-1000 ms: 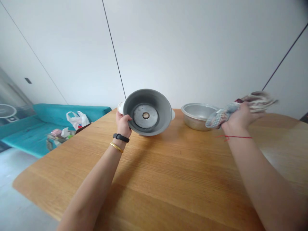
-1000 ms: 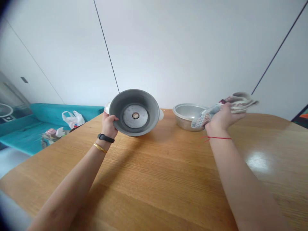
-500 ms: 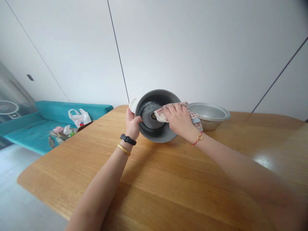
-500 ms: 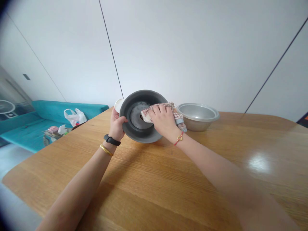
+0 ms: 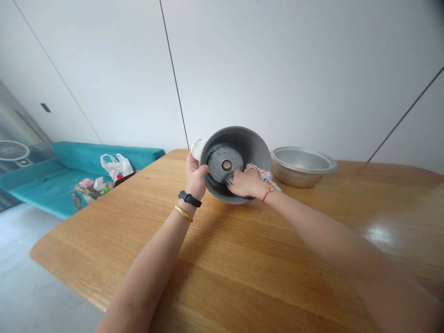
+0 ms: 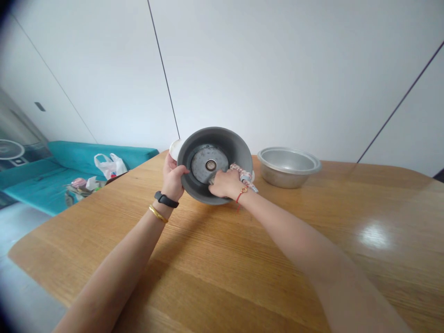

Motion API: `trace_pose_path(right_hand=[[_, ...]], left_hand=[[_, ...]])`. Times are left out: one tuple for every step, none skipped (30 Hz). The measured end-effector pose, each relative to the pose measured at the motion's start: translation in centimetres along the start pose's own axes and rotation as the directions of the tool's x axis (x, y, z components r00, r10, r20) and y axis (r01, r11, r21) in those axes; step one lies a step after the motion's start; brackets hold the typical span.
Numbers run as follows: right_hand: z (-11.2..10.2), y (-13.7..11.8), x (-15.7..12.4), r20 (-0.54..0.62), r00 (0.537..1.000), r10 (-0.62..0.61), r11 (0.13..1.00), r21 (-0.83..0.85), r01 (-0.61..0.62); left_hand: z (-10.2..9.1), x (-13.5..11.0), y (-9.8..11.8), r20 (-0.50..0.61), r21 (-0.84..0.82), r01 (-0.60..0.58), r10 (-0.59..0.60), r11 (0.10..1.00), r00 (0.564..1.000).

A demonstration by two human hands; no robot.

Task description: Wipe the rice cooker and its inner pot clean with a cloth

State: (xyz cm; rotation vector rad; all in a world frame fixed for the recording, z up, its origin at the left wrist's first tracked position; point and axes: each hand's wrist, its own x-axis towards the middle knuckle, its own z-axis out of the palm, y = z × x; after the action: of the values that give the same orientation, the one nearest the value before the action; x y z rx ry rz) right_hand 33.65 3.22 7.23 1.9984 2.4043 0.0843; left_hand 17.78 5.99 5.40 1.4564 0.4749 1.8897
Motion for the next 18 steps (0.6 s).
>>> trace_pose_path(right_hand=[[0.0,-0.1,-0.1,0.015,1.0,-0.003,0.999,0.044,0.002],[0.1,-0.3,-0.2,0.024,1.0,-0.011,0.996,0.091,0.008],[0.2,-0.4,-0.3,0.028,0.999,-0.018,0.99,0.141,0.014],[0.3,-0.5,-0.3,0.029,0.999,-0.028,0.979,0.202,0.022],[0.5,-0.6,-0.3,0.023,0.999,-0.037,0.961,0.276,0.03],[0.8,-0.7,-0.1,0.015,0.999,-0.042,0.931,0.364,0.034],[1.1,-0.8,0.2,0.002,0.999,-0.043,0.888,0.458,0.037],[1.5,-0.8,0.5,-0.015,0.999,-0.042,0.833,0.551,0.043],[1.8,-0.9,0.9,-0.037,0.999,-0.038,0.772,0.633,0.053],[2.2,-1.0,1.2,-0.058,0.998,-0.033,0.712,0.699,0.064],[2.5,-1.2,1.6,-0.079,0.996,-0.03,0.657,0.75,0.08],[2.8,-1.3,1.9,-0.102,0.994,-0.037,0.606,0.789,0.104],[3.1,-1.5,2.2,-0.13,0.99,-0.052,0.553,0.822,0.137],[3.2,-1.8,2.4,-0.155,0.985,-0.071,0.495,0.852,0.17],[3.4,-2.0,2.5,-0.174,0.981,-0.085,0.433,0.88,0.194],[3.4,-2.4,2.5,-0.183,0.979,-0.093,0.365,0.908,0.205],[3.4,-2.8,2.6,-0.179,0.98,-0.093,0.292,0.936,0.198],[3.2,-3.2,2.6,-0.162,0.983,-0.087,0.211,0.961,0.177]], left_hand=[[0.0,0.0,0.0,0.0,-0.003,0.001,-0.001,1.0,1.0],[0.1,0.0,0.0,-0.002,-0.007,0.001,-0.001,1.0,1.0],[0.1,0.0,0.1,-0.005,-0.01,0.001,-0.001,1.0,1.0],[0.1,0.0,0.1,-0.009,-0.013,0.0,0.0,1.0,1.0],[0.2,0.0,0.1,-0.012,-0.013,-0.002,0.002,1.0,1.0],[0.2,0.0,0.2,-0.015,-0.011,-0.004,0.004,1.0,1.0],[0.2,0.0,0.2,-0.018,-0.009,-0.005,0.005,1.0,1.0],[0.2,0.0,0.2,-0.022,-0.005,-0.005,0.005,1.0,1.0],[0.2,0.0,0.2,-0.027,0.0,-0.003,0.003,1.0,1.0],[0.2,0.0,0.2,-0.032,0.006,-0.001,0.001,1.0,0.999],[0.2,0.0,0.2,-0.036,0.011,0.002,-0.001,1.0,0.999],[0.1,0.0,0.2,-0.04,0.016,0.002,-0.002,1.0,0.999],[0.1,0.0,0.2,-0.042,0.019,0.002,-0.001,1.0,0.999],[0.1,-0.1,0.2,-0.042,0.021,0.001,0.0,1.0,0.999],[0.2,-0.1,0.2,-0.041,0.022,0.0,0.001,1.0,0.999],[0.2,-0.2,0.2,-0.038,0.023,0.0,0.001,1.0,0.999],[0.3,-0.2,0.2,-0.036,0.025,0.001,0.0,1.0,0.999],[0.4,-0.3,0.2,-0.033,0.026,0.002,-0.001,1.0,0.999]])
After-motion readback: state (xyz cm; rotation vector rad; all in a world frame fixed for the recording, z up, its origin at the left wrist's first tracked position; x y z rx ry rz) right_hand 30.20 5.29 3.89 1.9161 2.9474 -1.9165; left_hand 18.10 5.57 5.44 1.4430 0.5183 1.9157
